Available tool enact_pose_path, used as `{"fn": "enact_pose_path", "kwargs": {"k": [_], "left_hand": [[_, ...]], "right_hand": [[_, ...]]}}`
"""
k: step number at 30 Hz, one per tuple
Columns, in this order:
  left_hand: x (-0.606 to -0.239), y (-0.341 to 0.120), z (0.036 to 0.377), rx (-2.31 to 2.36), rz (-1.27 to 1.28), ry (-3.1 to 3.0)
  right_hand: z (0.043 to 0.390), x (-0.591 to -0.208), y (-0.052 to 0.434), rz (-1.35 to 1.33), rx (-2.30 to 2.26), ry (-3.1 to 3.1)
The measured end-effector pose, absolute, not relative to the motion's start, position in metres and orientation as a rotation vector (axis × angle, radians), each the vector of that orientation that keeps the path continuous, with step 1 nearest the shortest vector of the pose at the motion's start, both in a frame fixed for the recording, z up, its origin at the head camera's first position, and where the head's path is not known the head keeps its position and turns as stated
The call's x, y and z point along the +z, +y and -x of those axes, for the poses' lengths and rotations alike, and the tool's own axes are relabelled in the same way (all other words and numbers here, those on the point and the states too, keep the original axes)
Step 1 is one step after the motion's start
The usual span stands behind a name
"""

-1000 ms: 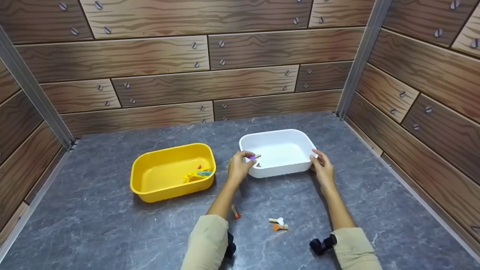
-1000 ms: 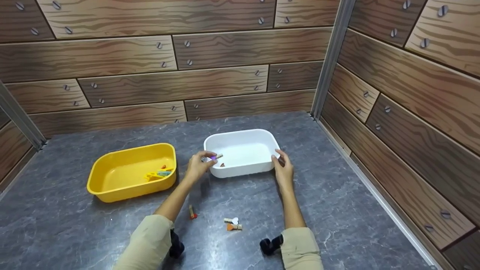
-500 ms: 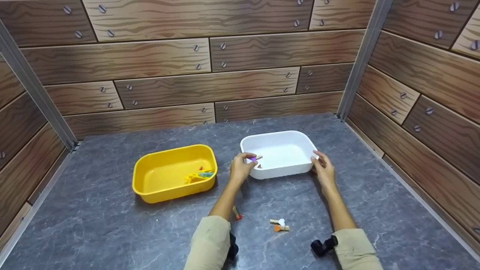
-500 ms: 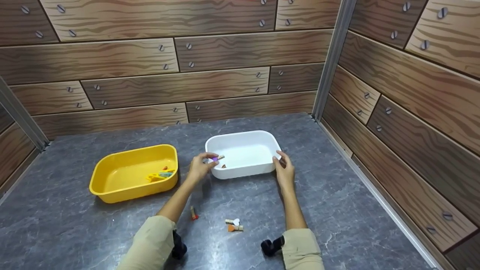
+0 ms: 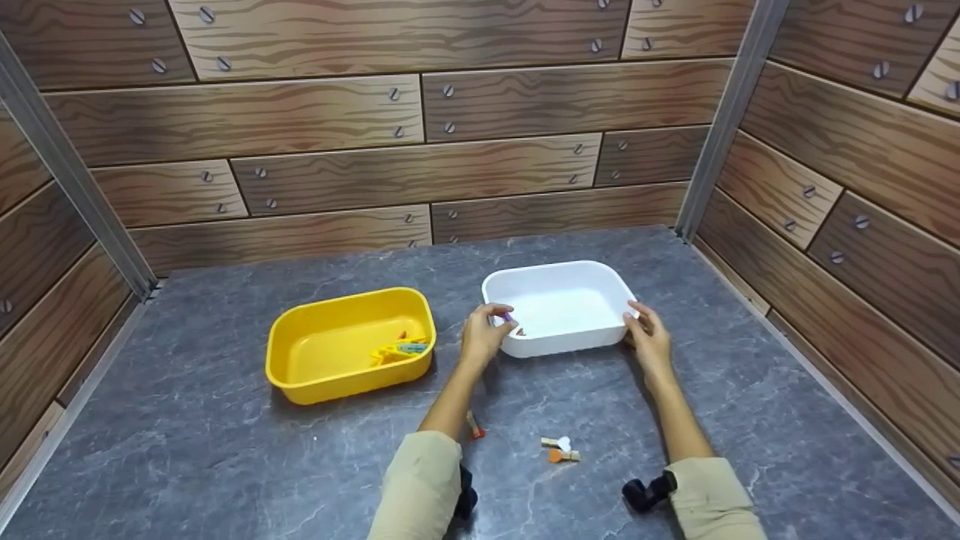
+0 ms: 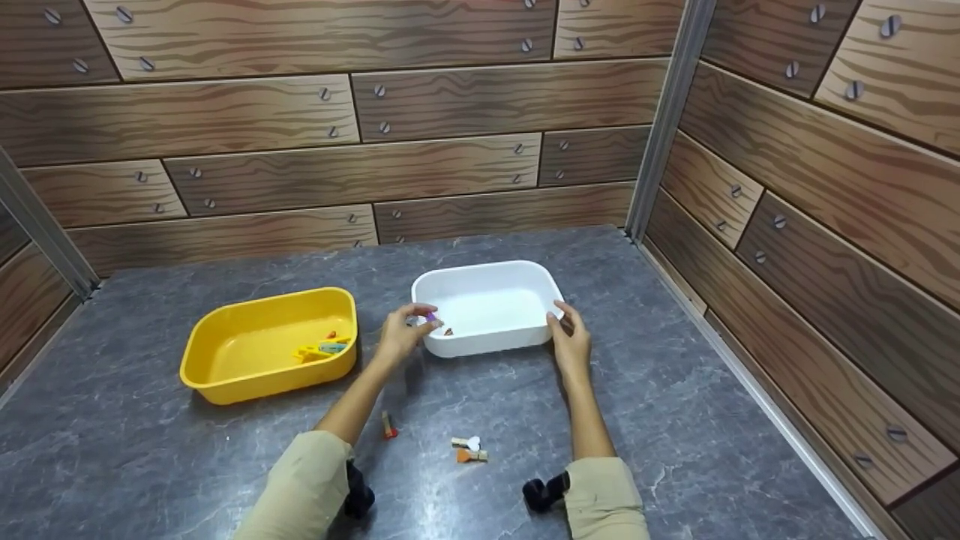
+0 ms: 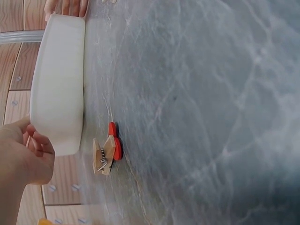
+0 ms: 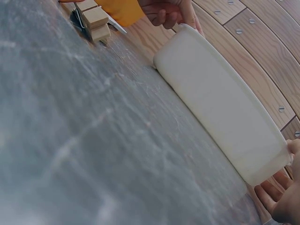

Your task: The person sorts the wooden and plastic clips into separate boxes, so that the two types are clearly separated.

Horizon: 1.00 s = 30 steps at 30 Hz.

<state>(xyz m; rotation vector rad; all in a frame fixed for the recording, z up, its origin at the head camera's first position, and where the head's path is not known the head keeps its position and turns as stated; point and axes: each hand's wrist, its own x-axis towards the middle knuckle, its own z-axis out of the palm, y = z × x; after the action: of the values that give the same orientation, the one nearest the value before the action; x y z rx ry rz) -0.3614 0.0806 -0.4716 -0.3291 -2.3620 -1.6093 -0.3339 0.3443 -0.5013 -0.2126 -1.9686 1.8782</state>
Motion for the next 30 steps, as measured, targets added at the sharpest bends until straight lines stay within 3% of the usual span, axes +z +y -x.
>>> {"fn": "enact_pose_path", "kwargs": {"k": [22,30], "left_hand": [[-0.471,0.079,0.362,-1.574,0.323,-2.416],[-0.466,0.07,0.359,-1.695,0.455,-2.358]], "right_hand": [[0.334,-0.502,0.344,0.206,1.879,-1.948],[0.334,-0.501,0.343,0.222,1.872,-1.958]]}}
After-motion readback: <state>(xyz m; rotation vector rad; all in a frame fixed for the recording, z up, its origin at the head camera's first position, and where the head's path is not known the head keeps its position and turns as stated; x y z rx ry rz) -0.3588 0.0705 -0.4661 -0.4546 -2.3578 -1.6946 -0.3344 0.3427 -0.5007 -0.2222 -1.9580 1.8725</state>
